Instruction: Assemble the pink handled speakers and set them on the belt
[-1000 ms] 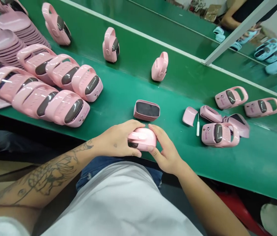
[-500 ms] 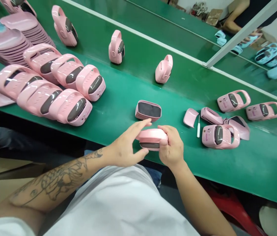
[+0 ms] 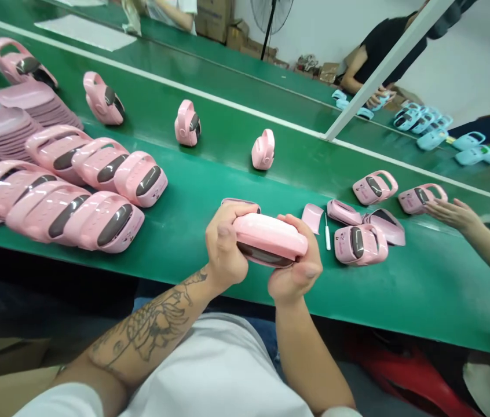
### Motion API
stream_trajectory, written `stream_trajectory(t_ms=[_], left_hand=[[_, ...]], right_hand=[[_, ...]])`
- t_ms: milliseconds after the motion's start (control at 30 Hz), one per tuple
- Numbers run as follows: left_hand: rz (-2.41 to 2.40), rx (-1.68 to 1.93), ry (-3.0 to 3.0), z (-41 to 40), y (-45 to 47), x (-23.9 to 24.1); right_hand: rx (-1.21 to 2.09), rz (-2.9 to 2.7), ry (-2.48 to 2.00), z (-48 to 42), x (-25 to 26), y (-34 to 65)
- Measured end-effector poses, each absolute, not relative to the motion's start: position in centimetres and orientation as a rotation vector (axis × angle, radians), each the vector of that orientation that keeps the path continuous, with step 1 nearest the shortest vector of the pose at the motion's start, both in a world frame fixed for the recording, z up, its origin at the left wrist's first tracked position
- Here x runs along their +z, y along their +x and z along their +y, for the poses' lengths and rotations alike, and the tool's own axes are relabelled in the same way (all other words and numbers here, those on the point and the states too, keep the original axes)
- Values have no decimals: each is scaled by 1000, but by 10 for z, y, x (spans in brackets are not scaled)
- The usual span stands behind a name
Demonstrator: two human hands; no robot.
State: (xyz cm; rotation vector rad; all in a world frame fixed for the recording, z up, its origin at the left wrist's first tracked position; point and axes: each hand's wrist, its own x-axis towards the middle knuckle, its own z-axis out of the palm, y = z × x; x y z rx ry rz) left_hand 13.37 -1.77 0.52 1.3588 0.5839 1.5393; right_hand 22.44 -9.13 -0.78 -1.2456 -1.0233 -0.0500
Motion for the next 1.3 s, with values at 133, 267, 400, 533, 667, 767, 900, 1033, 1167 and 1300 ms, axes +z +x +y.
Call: stream_trajectory(t_ms=[133, 267, 400, 533, 667, 767, 900, 1033, 1167, 1300], left_hand=[[431, 1462, 1152, -10, 124, 44], [411, 1519, 1141, -8, 115, 64], [461, 1608, 1140, 4, 115, 67], [519, 1614, 1079, 18, 115, 59], [341, 1433, 1400, 22, 102, 43], [206, 1288, 1763, 23, 92, 30], [209, 1247, 1842, 19, 91, 23], [161, 1274, 1777, 13, 94, 25], [273, 1245, 1672, 11, 92, 26], [429, 1144, 1557, 3, 93, 26]], right_hand=[[-178, -1043, -1157, -73, 19, 221], [-220, -1070, -1041, -64, 34, 211], [-258, -1059, -1029, -51, 42, 204], [-6, -936, -1081, -34, 40, 202], [209, -712, -1011, -33, 35, 211], [348, -665, -1015, -43, 34, 220], [387, -701, -1069, -56, 31, 223], [341, -781, -977, -61, 21, 225], [346, -1028, -984, -67, 15, 241], [483, -1188, -1071, -78, 12, 253]])
